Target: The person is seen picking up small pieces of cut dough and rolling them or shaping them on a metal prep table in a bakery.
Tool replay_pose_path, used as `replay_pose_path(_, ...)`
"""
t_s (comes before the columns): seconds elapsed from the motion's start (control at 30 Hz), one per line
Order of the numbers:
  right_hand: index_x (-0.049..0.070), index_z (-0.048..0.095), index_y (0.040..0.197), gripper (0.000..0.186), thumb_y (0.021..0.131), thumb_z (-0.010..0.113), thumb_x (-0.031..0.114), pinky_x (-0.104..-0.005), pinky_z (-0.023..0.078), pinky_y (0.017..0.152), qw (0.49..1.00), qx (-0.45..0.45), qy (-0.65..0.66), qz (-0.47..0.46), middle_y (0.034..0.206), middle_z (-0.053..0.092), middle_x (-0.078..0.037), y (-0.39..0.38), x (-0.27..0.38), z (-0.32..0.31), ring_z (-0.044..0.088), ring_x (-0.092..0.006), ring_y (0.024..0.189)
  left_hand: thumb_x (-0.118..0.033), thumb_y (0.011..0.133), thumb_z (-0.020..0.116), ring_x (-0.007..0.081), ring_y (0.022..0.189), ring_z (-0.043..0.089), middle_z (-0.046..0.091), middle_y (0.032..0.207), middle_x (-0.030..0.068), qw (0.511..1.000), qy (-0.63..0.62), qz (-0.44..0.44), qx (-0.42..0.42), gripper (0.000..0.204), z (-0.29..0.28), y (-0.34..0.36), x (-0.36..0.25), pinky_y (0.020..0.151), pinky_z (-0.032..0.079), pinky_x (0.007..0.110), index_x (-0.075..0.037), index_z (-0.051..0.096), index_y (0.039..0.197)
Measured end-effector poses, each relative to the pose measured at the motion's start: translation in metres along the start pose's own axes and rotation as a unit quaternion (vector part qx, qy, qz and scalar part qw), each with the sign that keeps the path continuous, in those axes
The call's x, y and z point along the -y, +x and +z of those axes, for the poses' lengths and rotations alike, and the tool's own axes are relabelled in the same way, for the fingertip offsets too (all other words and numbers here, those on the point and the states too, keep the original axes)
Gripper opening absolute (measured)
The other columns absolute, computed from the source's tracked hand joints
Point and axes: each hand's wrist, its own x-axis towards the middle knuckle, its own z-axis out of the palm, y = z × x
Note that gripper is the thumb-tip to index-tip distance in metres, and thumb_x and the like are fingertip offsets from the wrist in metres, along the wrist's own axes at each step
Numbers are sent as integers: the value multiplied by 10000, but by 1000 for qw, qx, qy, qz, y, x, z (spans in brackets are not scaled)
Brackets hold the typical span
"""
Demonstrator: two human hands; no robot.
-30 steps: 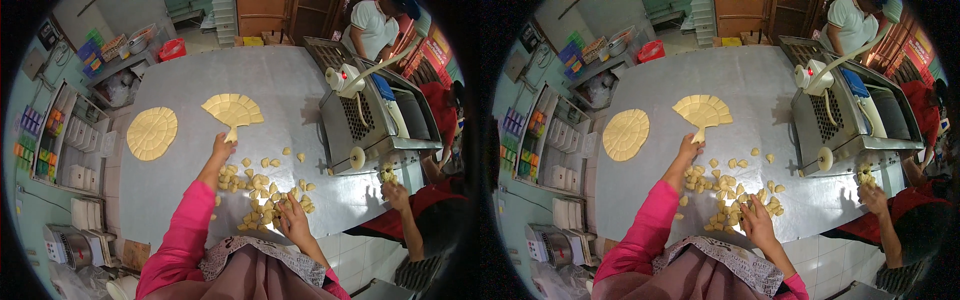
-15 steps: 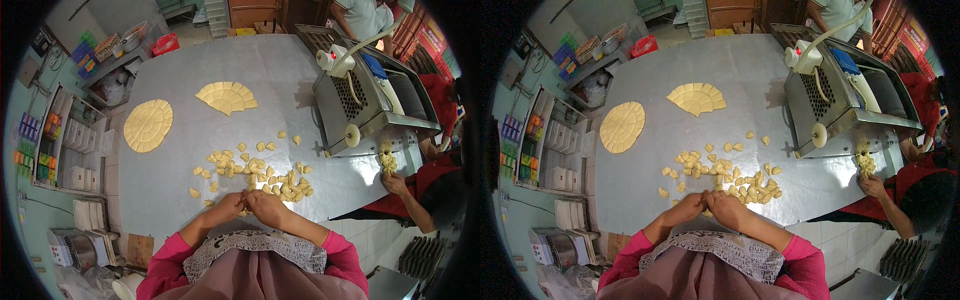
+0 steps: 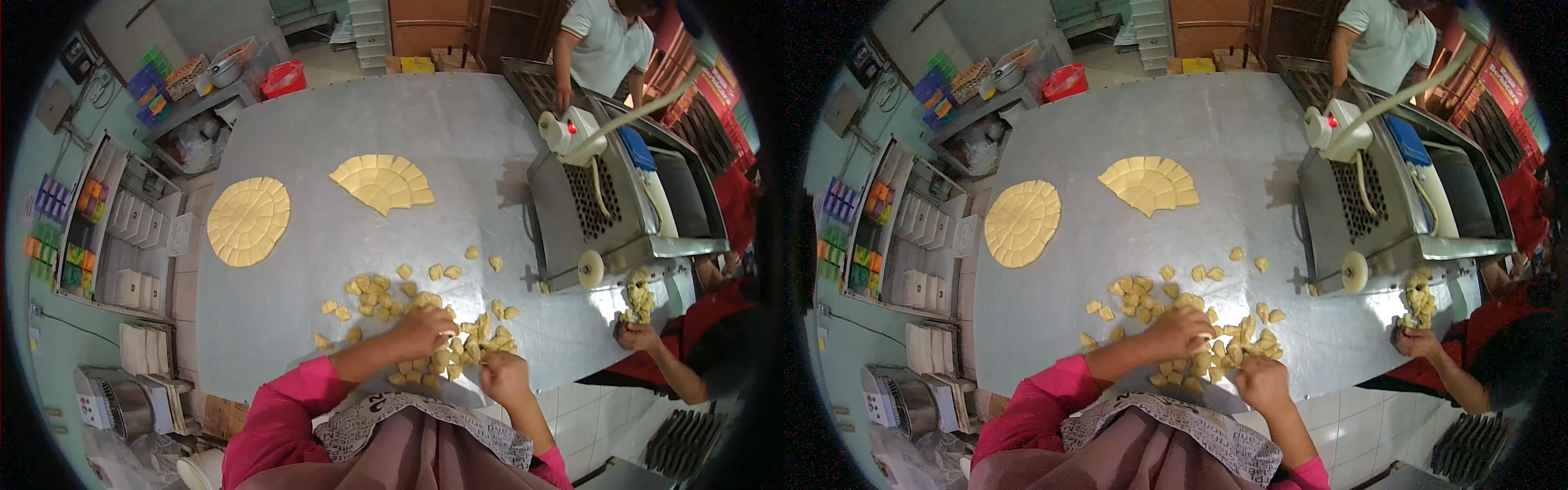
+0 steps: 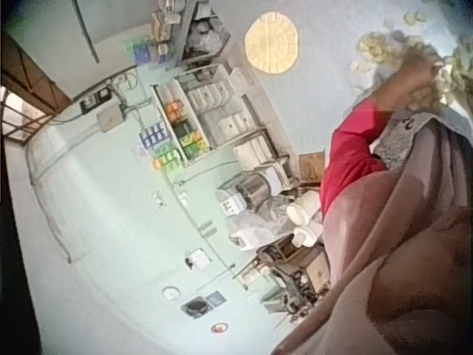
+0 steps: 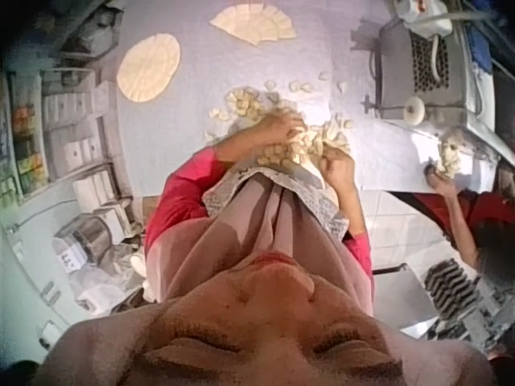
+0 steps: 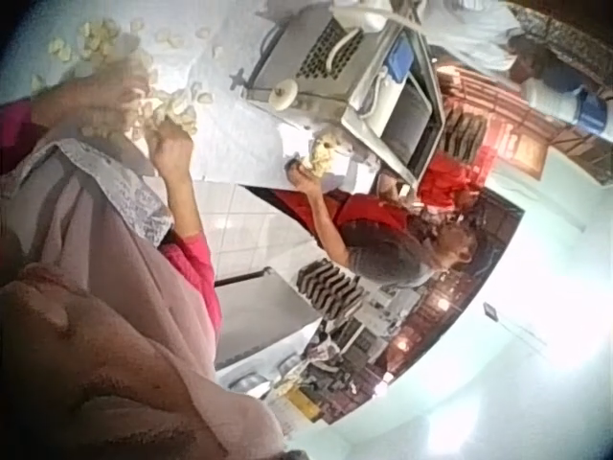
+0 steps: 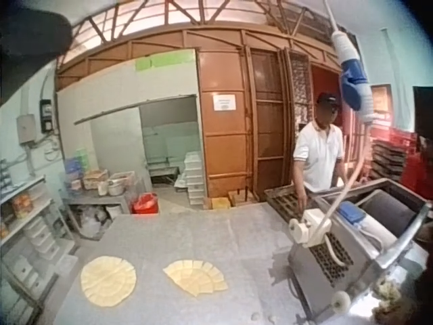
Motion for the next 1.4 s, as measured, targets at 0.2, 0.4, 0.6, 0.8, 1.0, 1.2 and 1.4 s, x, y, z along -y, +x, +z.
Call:
replay_pose_path(0.2,23,499,1234,555,701,586,149,-572,244,1021,992,-46,-99,57,1315,406,-259,14,-12,4,375,-428,1228,-147,814,620,333,1352,295,342,1430,222,968,200,-26,-150,684,-86,47,136,1104,242,431,-27,308,1411)
replay_pose_path(0.4,60,461,1299,643,664,537,-10,-587,229,1064,991,-94,-47,80,1391,338,-268,4,-7,22,335,-445,1282,-207,946,345,314,1250,440,489,1330,171,868,311,-222,-318,512,-218,57,275,1039,341,388,-60,265,1430)
replay_pose_path(0.6,36,521,1191,538,658,556,-35,-469,396,970,989,-124,-7,83,1304,428,-266,2,20,32,466,-425,1151,-199,845,523,323,991,590,636,1022,146,883,337,-270,-184,370,-238,57,299,853,469,438,-87,546,1198)
replay_pose_path(0.8,56,531,1193,499,701,581,-10,-426,445,924,993,-111,16,45,1281,465,-227,3,54,29,510,-383,1114,-133,839,527,367,966,593,638,1014,191,879,263,-308,-253,222,-223,16,317,830,479,446,-44,616,1022)
replay_pose_path(1.0,52,555,1180,445,738,594,33,-430,436,935,994,-95,46,0,1291,464,-220,3,85,46,500,-380,1134,-95,855,518,389,953,602,627,1027,241,897,168,-285,-294,286,-197,-98,350,834,480,410,-17,585,1122)
replay_pose_path(1.2,14,496,1250,496,767,602,55,-439,399,986,993,-36,63,-97,1350,416,-216,23,126,73,443,-361,1217,-164,839,612,244,809,594,654,900,119,944,-59,-260,-192,193,-118,-173,224,759,478,363,-25,617,973)
replay_pose_path(1.4,-24,455,1265,496,801,585,94,-421,461,896,976,10,53,-212,1287,466,-219,59,201,100,526,-342,1100,-99,892,527,163,729,546,622,821,66,961,-218,-148,-85,146,-37,-214,52,691,461,318,-10,599,981)
